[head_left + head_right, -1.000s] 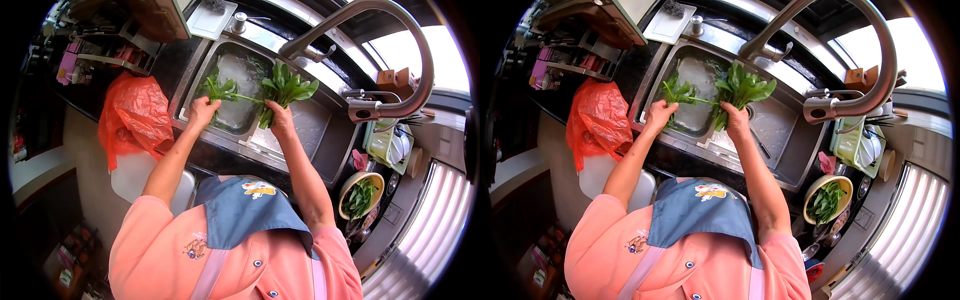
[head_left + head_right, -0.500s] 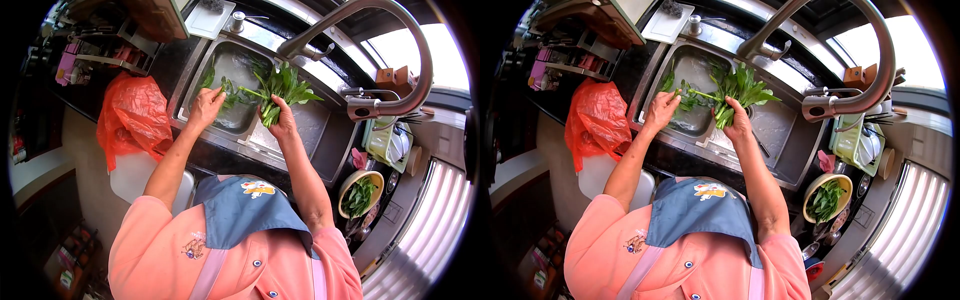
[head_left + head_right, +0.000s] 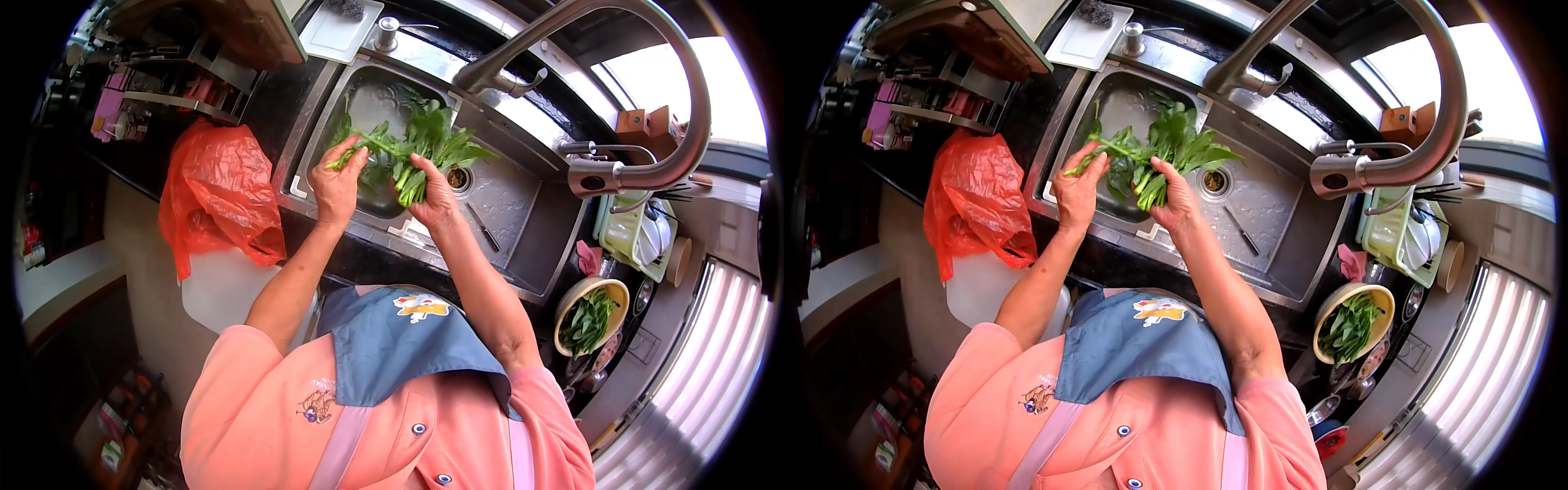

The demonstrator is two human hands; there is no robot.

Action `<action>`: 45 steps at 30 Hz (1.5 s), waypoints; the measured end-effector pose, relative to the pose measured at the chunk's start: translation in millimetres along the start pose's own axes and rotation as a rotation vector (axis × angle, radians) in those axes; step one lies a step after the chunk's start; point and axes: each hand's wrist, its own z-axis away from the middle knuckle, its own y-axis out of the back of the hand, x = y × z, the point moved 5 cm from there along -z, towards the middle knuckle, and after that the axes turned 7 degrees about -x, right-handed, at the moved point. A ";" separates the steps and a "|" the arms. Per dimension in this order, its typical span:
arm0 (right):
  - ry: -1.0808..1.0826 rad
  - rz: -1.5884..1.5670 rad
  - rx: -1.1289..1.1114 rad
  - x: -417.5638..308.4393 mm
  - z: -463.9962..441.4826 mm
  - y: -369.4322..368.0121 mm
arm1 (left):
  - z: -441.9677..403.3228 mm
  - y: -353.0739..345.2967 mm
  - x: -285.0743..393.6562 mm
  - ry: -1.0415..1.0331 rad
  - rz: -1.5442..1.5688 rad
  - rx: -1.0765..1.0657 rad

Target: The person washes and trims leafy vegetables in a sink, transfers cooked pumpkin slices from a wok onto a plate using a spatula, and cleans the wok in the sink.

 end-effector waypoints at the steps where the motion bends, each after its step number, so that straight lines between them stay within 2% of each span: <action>1: -0.068 0.077 -0.003 2.3 -1.8 9.4 | 0.4 -3.2 -3.2 0.097 0.211 0.022; 2: -0.136 0.153 -0.005 4.8 -3.2 19.3 | -0.6 -0.5 -3.8 0.128 0.269 0.071; 4: -0.104 0.239 -0.004 3.4 3.9 22.7 | -5.1 9.7 -8.3 0.197 0.383 0.168; 6: -0.056 0.315 -0.060 -8.1 6.7 31.0 | -16.5 25.9 -15.8 0.176 0.397 0.124; 11: 0.116 0.662 -0.103 -39.1 14.8 -6.5 | 5.1 5.1 -0.5 0.379 0.220 -0.303; 14: 0.161 0.710 -0.128 -37.9 6.4 -18.2 | 24.5 -12.6 -6.5 0.303 0.055 -0.479; 19: 0.132 0.417 -0.116 -21.9 -0.8 -23.0 | 33.7 -18.6 -3.3 0.289 -0.042 -0.314; 22: 0.095 0.331 -0.101 -21.1 -1.6 -17.7 | 38.6 -14.9 -21.7 0.441 0.267 -0.135; 25: 0.154 0.318 -0.020 -24.5 -7.9 -2.3 | 27.4 -2.1 -35.0 0.369 0.441 0.070; 28: 0.030 0.293 0.017 -17.6 -0.8 -1.1 | 20.0 -1.7 -28.2 0.270 0.383 0.107; 29: -0.025 0.330 0.009 -10.2 0.4 0.0 | 19.6 -8.5 -22.9 0.229 0.315 0.049; 32: -0.041 0.330 -0.108 13.2 14.2 -18.1 | 25.4 -22.1 -13.1 0.193 -0.170 -0.198; 33: -0.012 0.302 -0.147 16.3 11.6 -14.7 | 31.0 -32.1 4.4 0.009 -0.264 -0.226; 34: 0.007 0.318 -0.152 16.1 9.7 -10.3 | 29.7 -36.6 10.0 -0.173 -0.439 -0.353; 39: 0.073 0.395 -0.121 10.0 8.4 2.8 | 43.0 -41.8 8.8 -0.036 -0.276 -0.461; 42: 0.025 0.349 -0.105 3.6 25.8 -8.3 | 46.8 -42.2 -3.8 -0.213 -0.642 -0.435; 44: 0.046 0.397 -0.101 0.6 29.6 4.8 | 57.3 -48.9 -9.1 -0.241 -0.732 -0.574; 45: 0.050 0.427 -0.079 -2.6 36.3 6.0 | 61.7 -51.2 -11.9 -0.149 -0.507 -0.614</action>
